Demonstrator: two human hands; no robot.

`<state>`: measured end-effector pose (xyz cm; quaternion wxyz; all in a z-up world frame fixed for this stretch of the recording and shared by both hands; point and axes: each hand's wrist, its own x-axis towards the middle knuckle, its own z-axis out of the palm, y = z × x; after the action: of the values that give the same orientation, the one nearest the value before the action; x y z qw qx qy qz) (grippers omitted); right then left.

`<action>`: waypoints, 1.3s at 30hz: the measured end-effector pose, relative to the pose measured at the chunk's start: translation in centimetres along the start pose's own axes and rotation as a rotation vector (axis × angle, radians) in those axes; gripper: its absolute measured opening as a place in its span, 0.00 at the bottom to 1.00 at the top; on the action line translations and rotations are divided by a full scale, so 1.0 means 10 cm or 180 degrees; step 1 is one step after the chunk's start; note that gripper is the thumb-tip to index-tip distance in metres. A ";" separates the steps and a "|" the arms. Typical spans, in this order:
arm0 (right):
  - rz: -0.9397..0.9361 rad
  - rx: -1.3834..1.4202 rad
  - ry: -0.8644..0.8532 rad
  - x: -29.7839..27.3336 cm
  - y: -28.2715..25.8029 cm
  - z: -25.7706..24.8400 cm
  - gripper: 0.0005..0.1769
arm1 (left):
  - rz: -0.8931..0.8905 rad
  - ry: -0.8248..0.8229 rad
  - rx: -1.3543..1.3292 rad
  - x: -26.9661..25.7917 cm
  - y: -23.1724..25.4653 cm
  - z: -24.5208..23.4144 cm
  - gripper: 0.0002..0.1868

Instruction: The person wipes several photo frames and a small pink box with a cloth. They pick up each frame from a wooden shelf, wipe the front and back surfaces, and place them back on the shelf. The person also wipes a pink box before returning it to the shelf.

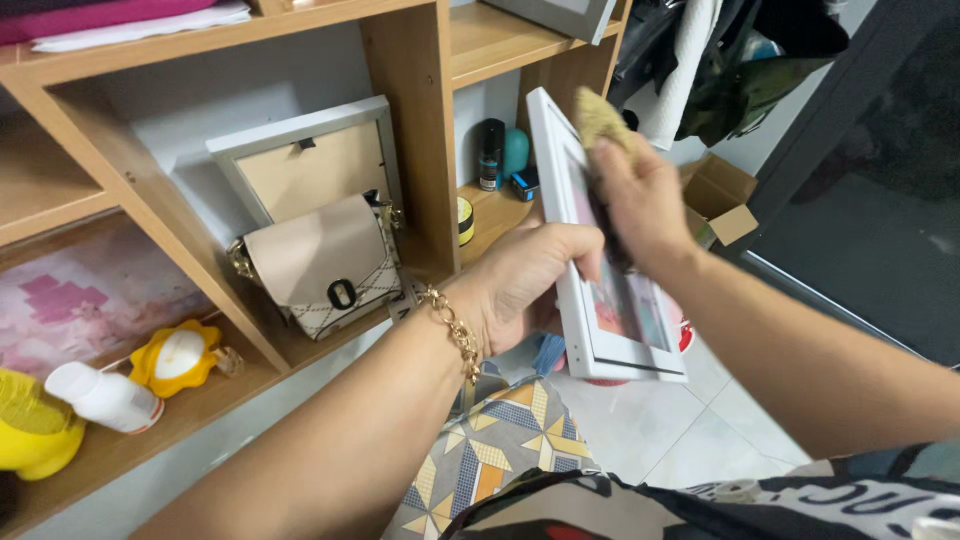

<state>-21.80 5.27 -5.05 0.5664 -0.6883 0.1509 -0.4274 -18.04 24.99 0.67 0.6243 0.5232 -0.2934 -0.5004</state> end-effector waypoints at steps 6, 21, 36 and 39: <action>0.1601 -0.1240 0.0881 0.20 0.59 -0.82 0.24 | 0.0285 -0.0272 0.0101 -0.15 -0.06 0.21 0.28; 0.0755 -0.2655 0.0609 -0.93 0.54 -0.97 0.34 | 0.1283 0.0474 -0.0016 0.07 0.53 0.22 0.35; 0.0150 -0.1379 0.0674 -0.62 -0.06 -0.61 0.16 | 0.1140 -0.0425 0.0434 0.83 1.06 0.63 0.77; 0.0058 -0.0489 0.0731 -0.51 -0.17 -0.65 0.17 | 0.0847 -0.0509 0.0618 0.85 0.98 0.49 0.69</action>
<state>-30.20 5.12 -5.63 0.4949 -0.6748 0.2534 -0.4853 -16.48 14.82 10.02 0.6062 0.4962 -0.4556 -0.4228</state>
